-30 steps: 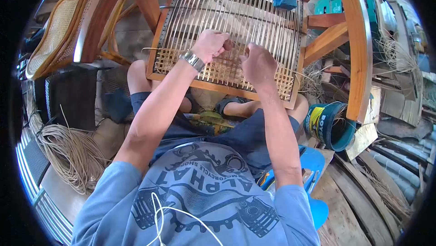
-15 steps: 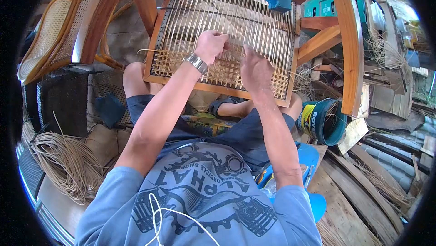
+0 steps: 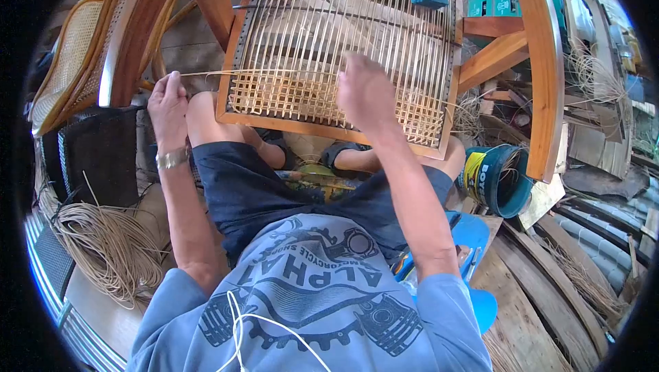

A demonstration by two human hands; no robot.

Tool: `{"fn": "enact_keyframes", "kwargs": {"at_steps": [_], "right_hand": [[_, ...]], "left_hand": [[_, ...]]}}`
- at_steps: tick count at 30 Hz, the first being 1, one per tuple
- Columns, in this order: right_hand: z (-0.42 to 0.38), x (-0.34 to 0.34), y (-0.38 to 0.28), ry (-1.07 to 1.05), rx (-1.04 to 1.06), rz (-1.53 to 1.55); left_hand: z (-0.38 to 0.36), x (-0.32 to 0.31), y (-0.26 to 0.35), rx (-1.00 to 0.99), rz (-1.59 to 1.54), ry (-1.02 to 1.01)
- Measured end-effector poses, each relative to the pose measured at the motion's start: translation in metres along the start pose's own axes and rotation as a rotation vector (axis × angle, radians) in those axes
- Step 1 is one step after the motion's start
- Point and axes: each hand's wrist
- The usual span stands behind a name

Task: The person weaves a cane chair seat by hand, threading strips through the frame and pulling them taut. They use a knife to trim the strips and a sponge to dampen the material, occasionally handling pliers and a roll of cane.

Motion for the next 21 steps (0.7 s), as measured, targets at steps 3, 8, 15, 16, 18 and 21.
{"fn": "enact_keyframes", "kwargs": {"at_steps": [3,8,15,16,18,21], "right_hand": [[0.023,-0.037,-0.056,-0.049,0.213,0.224],[0.050,-0.017,-0.098,-0.273,0.171,0.630],[0.026,0.053,0.029,0.186,-0.454,0.784],[0.021,0.050,0.047,0.188,-0.457,0.787],[0.012,0.045,0.065,0.247,-0.488,1.120],[0.006,0.035,0.061,0.305,-0.530,1.138]], "left_hand": [[-0.022,0.009,0.042,0.091,-0.439,-0.299],[-0.023,-0.018,0.052,0.047,-0.638,-0.444],[-0.042,-0.112,0.030,0.071,0.173,-0.605],[-0.045,-0.124,0.023,0.047,0.245,-0.663],[-0.056,-0.146,0.018,0.009,0.275,-0.680],[-0.060,-0.167,0.012,-0.075,0.348,-0.729]]}}
Point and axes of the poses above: each hand's wrist, its own z-axis towards the middle knuckle, its own x-axis out of the back of the hand, y = z × x, and after that the axes turned 5 degrees about z, right-handed
